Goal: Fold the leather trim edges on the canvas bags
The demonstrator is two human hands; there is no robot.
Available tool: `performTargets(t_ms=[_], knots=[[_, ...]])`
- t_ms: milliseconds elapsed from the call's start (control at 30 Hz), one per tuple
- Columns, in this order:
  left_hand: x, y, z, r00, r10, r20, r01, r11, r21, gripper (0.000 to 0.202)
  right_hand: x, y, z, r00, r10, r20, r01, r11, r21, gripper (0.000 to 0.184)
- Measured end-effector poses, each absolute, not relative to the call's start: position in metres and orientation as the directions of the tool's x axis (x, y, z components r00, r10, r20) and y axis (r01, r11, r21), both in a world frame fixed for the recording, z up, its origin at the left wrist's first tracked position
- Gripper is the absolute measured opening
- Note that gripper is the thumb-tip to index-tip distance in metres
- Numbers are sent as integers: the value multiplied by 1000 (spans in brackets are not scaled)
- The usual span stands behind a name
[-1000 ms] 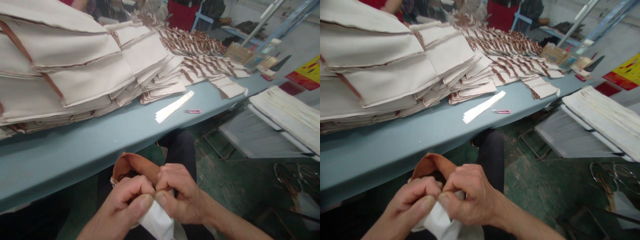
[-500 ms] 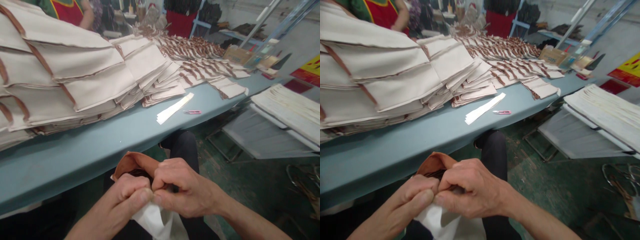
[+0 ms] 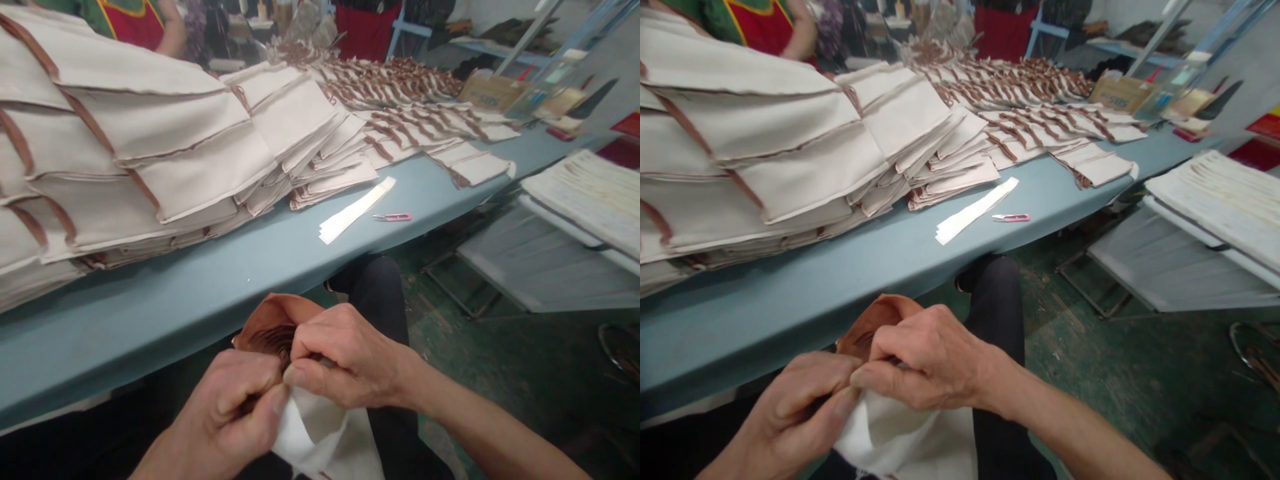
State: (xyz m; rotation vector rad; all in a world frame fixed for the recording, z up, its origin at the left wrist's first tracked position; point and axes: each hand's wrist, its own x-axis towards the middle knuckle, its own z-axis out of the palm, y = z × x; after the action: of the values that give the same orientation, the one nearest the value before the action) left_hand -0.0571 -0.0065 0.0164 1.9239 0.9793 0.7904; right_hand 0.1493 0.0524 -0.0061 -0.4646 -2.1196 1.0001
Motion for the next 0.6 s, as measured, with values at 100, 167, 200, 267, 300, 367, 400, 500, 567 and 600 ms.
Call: performTargets(t_ms=[100,167,200,267,300,367,400,500,567,600], knots=[[-53,-9,14,407,903,138,237,-250,939,51,140,59,-16,-614,570,546,-71,650,-757,48],[-47,-9,13,332,935,128,185,-197,963,62,132,61,-28,-618,617,487,-131,530,-838,56],[-43,-9,11,297,947,124,158,-177,971,67,128,61,-34,-626,651,428,-159,431,-888,61],[-34,-9,9,244,964,107,85,-131,988,72,120,59,-48,-634,709,310,-201,236,-951,72],[-29,-9,7,225,970,93,49,-107,993,73,117,58,-53,-626,731,271,-216,172,-961,76],[-22,-8,4,196,978,72,-2,-73,997,74,114,57,-61,-601,764,235,-224,121,-967,79],[-21,-7,3,186,981,63,-12,-62,998,74,115,57,-62,-593,773,227,-217,118,-969,77],[-24,-3,0,178,983,38,10,-40,999,70,123,65,-53,-576,788,217,-193,127,-973,70],[-33,0,0,221,975,11,52,-24,998,68,131,71,-43,-564,794,229,-149,174,-973,64],[-38,1,0,259,966,-12,80,-9,997,68,135,74,-38,-560,795,235,-123,200,-972,62]])
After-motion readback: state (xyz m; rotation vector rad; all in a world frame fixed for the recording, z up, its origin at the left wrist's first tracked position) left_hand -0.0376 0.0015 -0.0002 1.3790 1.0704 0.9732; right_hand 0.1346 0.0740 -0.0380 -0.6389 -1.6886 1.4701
